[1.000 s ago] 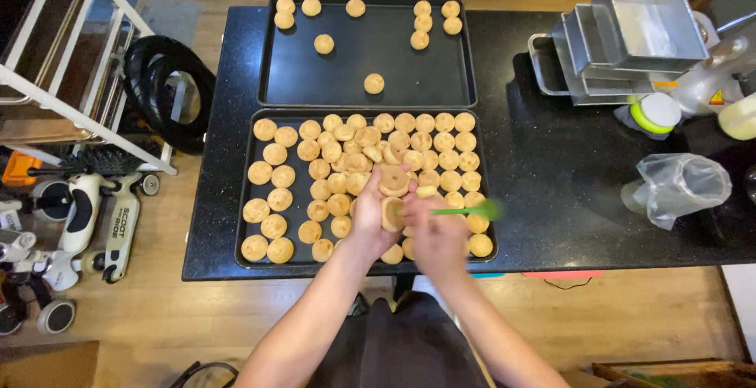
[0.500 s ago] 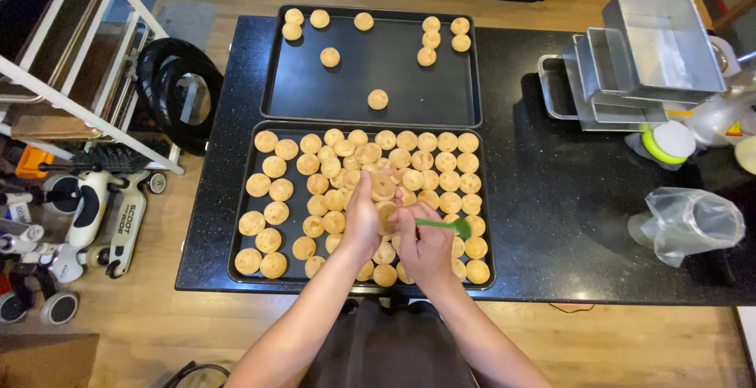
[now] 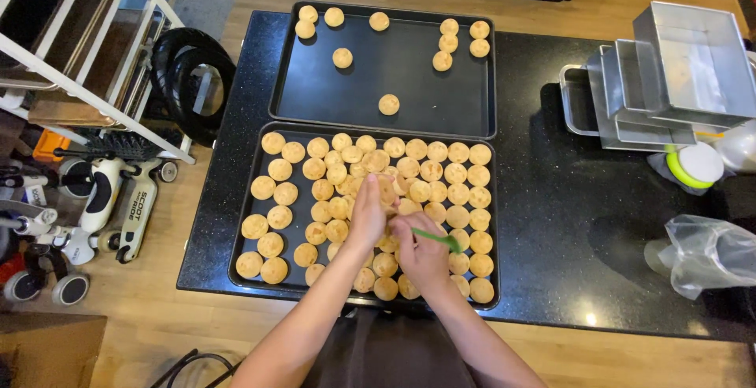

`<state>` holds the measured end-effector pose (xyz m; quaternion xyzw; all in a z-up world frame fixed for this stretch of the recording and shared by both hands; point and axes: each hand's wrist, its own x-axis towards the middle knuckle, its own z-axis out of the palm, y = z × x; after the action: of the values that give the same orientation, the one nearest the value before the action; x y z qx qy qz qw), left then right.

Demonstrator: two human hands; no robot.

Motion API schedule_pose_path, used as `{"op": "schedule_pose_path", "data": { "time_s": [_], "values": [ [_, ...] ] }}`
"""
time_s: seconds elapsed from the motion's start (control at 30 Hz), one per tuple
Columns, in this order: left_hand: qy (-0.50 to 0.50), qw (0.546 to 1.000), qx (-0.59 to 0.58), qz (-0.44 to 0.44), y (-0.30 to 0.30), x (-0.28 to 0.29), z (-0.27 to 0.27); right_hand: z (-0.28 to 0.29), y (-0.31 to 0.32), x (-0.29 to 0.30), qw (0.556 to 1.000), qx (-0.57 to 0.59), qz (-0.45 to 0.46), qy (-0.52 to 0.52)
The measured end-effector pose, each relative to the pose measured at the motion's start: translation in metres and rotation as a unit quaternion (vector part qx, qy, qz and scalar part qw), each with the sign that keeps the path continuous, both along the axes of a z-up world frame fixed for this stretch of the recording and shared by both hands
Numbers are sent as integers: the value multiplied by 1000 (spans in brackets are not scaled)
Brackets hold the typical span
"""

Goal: Poking holes in the bottom of pastry shells using a spoon handle and arranging them on a tray

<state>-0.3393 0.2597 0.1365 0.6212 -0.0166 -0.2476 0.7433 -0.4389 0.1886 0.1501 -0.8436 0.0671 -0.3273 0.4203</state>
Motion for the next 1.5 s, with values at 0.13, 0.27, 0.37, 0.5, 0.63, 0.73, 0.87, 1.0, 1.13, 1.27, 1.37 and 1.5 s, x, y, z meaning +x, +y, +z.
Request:
{"op": "schedule_pose_path", "data": {
  "time_s": [0.13, 0.27, 0.37, 0.5, 0.63, 0.73, 0.87, 1.0, 1.13, 1.27, 1.37, 1.5],
  "values": [
    [-95, 978, 154, -104, 2, -8, 42, 3, -3, 11, 999, -11, -41, 21],
    [-133, 976, 129, -116, 2, -3, 13, 10, -2, 19, 934, 321, -94, 127],
    [-105, 986, 120, -54, 3, 0, 32, 12, 3, 23, 839, 512, -110, 146],
    [-18, 970, 241, -3, 10, 11, 37, 0, 1, 30, 867, 467, -144, 98],
    [-126, 896, 425, -32, 8, 10, 12, -9, -29, 45, 876, 442, -166, 98],
    [-245, 813, 526, -41, 7, 4, -29, -15, -58, 68, 897, 407, -153, 81],
    [-329, 793, 511, 44, 5, 33, -19, -20, -88, 105, 890, 419, -166, 67],
    [-405, 788, 461, 53, 7, 137, -27, -24, -109, 136, 867, 455, -200, 37],
    [-457, 765, 452, 37, -16, 285, -41, -18, -117, 145, 868, 407, -280, 53],
    [-434, 736, 514, -75, -29, 428, -78, -12, -114, 162, 879, 367, -300, 42],
    [-464, 671, 563, -133, -32, 478, -110, -11, -117, 175, 886, 355, -295, 53],
    [-576, 593, 549, -123, -39, 492, -113, -31, -124, 202, 880, 349, -317, 57]
  ]
}}
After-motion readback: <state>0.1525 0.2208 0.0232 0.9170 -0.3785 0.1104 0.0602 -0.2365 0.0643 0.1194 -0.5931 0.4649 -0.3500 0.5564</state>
